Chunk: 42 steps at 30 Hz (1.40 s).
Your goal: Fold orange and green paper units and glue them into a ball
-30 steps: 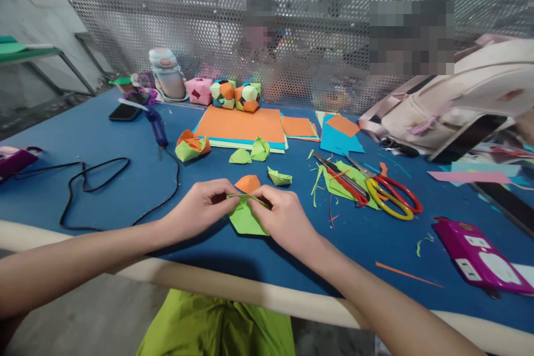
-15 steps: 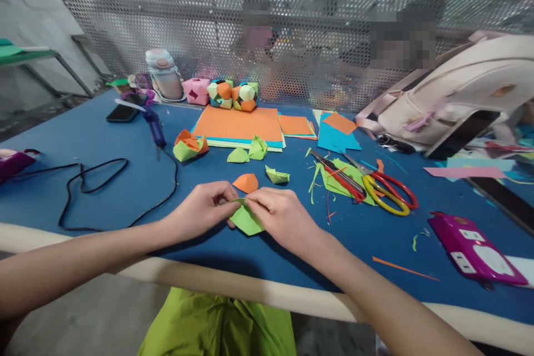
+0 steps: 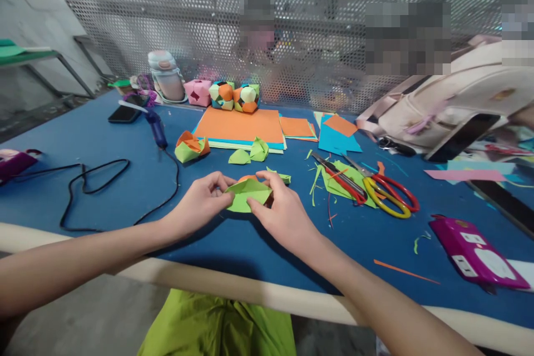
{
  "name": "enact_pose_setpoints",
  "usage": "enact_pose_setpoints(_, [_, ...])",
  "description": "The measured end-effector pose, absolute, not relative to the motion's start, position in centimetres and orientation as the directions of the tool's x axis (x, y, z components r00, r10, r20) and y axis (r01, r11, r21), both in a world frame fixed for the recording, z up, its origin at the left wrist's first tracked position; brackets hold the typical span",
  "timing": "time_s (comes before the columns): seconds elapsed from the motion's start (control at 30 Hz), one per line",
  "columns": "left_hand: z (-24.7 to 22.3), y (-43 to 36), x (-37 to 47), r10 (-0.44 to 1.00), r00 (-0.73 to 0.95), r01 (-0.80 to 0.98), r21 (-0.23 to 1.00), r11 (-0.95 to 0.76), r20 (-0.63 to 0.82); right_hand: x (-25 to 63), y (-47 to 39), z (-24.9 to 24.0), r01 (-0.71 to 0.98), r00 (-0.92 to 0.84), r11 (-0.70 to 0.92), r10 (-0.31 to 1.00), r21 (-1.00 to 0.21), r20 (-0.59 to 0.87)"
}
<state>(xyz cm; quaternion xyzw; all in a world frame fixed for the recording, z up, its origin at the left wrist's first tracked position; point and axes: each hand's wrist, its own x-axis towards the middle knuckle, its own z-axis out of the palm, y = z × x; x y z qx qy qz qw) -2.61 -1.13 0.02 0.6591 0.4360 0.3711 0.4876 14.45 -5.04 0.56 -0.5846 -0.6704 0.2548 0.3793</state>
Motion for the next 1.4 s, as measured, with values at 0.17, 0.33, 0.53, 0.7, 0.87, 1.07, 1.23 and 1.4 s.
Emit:
enact_pose_setpoints(0.17, [-0.6, -1.3, -2.3, 0.948, 0.318, 0.203, 0.975, -0.086, 0.018, 13.9, -4.8, -0.3, 0.437, 0.010, 0.200, 0.974, -0.877, 0.227])
enact_pose_setpoints(0.33, [-0.9, -1.4, -1.8, 0.957, 0.291, 0.100, 0.995, -0.015, -0.015, 13.6, -4.7, -1.1, 0.413, 0.032, 0.224, 0.965, -0.883, 0.260])
enact_pose_setpoints(0.53, [-0.5, -2.0, -1.3, 0.833, 0.528, -0.119, 0.956, 0.268, -0.168, 13.6, -4.5, -1.2, 0.533, -0.013, 0.315, 0.931, -0.785, 0.365])
enact_pose_setpoints(0.7, [0.0, -2.1, -1.4, 0.787, 0.578, -0.133, 0.926, 0.353, -0.216, 13.8, -4.6, -0.9, 0.565, -0.049, 0.360, 0.913, -0.742, 0.405])
enact_pose_setpoints(0.87, [0.6, -2.2, -1.7, 0.857, 0.486, -0.005, 0.980, 0.200, -0.173, 13.8, -4.7, -0.7, 0.592, -0.075, 0.404, 0.889, -0.698, 0.451])
enact_pose_setpoints(1.07, [0.8, -2.1, -1.8, 0.845, 0.498, 0.009, 0.976, 0.219, -0.195, 13.8, -4.8, -0.5, 0.582, -0.100, 0.431, 0.879, -0.689, 0.466])
enact_pose_setpoints(1.23, [0.9, -2.0, -1.7, 0.815, 0.536, -0.112, 0.939, 0.327, -0.220, 14.1, -4.8, -0.5, 0.521, -0.224, 0.584, 0.797, -0.622, 0.561])
enact_pose_setpoints(1.4, [0.6, -1.6, -1.9, 0.810, 0.536, -0.152, 0.917, 0.370, -0.238, 14.1, -5.0, -0.4, 0.524, -0.308, 0.657, 0.740, -0.543, 0.598])
